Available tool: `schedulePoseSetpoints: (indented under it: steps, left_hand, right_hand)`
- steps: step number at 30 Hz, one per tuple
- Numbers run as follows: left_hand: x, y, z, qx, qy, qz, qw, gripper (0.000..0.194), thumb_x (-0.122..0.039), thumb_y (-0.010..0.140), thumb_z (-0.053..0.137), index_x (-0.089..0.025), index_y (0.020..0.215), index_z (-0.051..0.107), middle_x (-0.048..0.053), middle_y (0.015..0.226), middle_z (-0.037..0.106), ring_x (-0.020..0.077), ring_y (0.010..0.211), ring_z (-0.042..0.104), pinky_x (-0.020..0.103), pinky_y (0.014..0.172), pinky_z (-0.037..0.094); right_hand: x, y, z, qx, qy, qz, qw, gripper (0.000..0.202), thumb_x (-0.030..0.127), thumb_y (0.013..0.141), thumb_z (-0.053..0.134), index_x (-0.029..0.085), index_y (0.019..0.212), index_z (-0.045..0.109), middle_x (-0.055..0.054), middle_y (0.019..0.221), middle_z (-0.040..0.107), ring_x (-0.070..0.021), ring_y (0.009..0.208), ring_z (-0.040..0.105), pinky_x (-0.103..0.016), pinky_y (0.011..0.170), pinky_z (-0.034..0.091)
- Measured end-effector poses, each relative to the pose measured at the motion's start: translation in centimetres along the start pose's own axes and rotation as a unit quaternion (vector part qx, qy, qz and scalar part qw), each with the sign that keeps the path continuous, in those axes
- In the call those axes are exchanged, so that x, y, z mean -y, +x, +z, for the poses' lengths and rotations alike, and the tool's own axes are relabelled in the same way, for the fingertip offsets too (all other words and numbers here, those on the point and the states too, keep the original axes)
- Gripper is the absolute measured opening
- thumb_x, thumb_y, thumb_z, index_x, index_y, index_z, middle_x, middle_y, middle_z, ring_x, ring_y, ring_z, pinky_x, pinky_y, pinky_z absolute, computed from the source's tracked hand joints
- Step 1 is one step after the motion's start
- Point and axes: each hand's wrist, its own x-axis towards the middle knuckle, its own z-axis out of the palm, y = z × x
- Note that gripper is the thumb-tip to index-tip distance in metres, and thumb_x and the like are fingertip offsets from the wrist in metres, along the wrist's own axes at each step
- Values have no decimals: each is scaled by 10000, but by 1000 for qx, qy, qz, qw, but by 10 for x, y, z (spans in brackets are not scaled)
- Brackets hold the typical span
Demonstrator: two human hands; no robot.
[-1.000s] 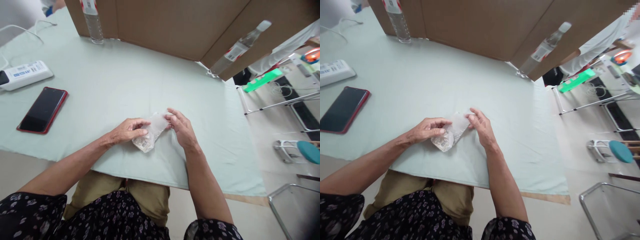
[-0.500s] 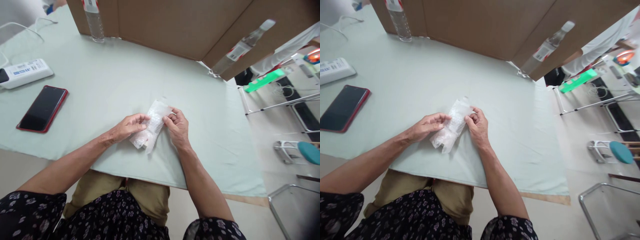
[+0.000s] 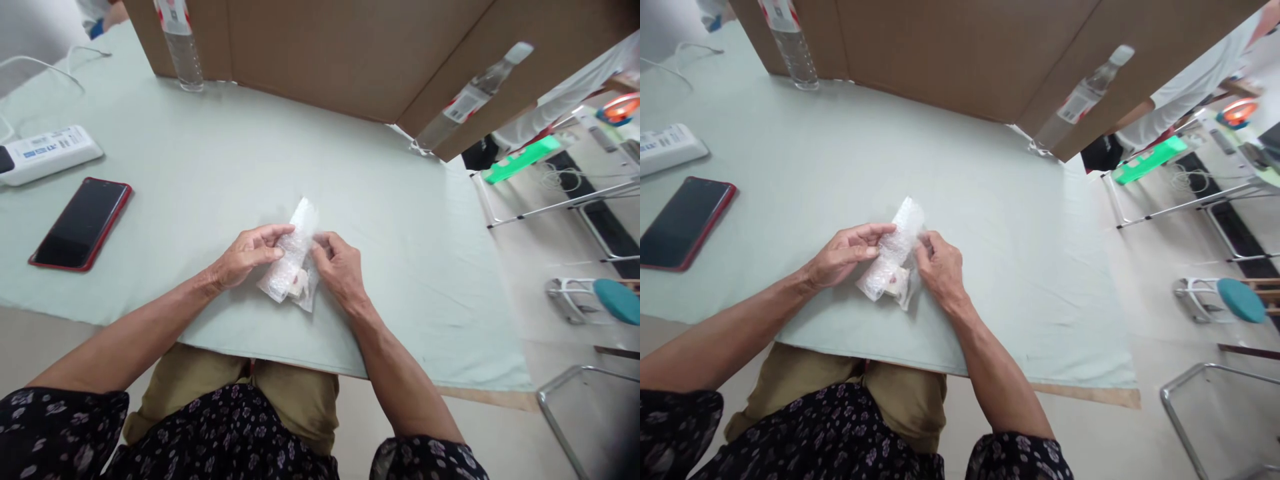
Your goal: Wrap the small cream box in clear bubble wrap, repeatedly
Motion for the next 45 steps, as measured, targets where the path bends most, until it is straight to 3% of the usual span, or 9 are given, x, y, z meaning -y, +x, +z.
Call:
schedulePoseSetpoints:
  steps: [6,11,22,29,32,36,39,42,45]
  left_hand:
    - [-5,1,-5,-151,163,13,975,591,-481,773,731,-140,1250,661,144,1266,663,288,1140,640,435,987,517]
    - [-7,-1,0,-180,357,80,913,577,-527,704,755,-199,1174,689,89,1180,621,224,982,632,376,882,550]
    - [-13,1,-6,-260,311,38,913,109,-281,713,572,-187,701,626,-24,655,580,126,615,492,265,595,395]
    - [-20,6,-26,-312,366,-7,877,264,-195,684,581,-186,935,664,-14,722,633,147,640,540,295,655,449]
    - [-23,2,-25,-339,397,83,849,361,-204,730,590,-195,1088,640,24,891,694,176,776,610,343,783,511]
    - [-21,-3,-17,-230,461,249,820,352,-312,828,590,-196,1159,628,75,1126,715,250,1099,639,434,1012,499]
    - [-18,-4,-14,-133,508,246,815,489,-401,863,608,-177,1297,588,119,1232,704,309,1249,588,510,1101,440]
    - [-20,-7,-17,-104,461,159,867,608,-472,908,588,-167,1428,508,117,1120,743,309,1161,642,482,996,512]
    - [-32,-12,-26,-40,314,78,945,640,-547,987,470,-161,1496,446,52,800,741,245,868,720,384,824,561]
  right_hand:
    - [-8,12,-8,-16,213,70,974,195,384,825,634,209,899,676,11,719,686,-151,660,613,-311,689,513]
    - [-8,11,-5,12,178,62,982,264,405,808,674,203,978,683,20,761,673,-140,666,591,-289,647,481]
    - [-12,13,-6,-34,157,41,986,256,346,838,617,212,1055,637,40,695,624,-156,679,633,-317,694,520]
    - [-26,24,-12,-108,108,4,988,377,322,819,625,186,1169,587,-14,871,676,-149,728,608,-337,729,515]
    - [-17,18,-22,-175,89,-61,979,389,345,831,656,206,1191,608,-68,1070,695,-174,857,645,-371,813,533]
    - [-1,3,-30,-34,110,-135,984,390,468,904,637,247,1225,635,-75,1135,723,-222,1001,687,-415,905,549]
    - [3,-1,-29,55,41,-145,987,460,460,850,726,264,1259,652,-61,1112,757,-253,1045,701,-465,987,527]
    - [2,1,-33,84,40,-126,988,244,374,882,706,263,1096,742,-38,1007,779,-225,958,721,-433,960,541]
    - [5,4,-44,248,128,-146,949,163,343,926,660,247,970,783,-31,947,789,-187,896,727,-355,862,571]
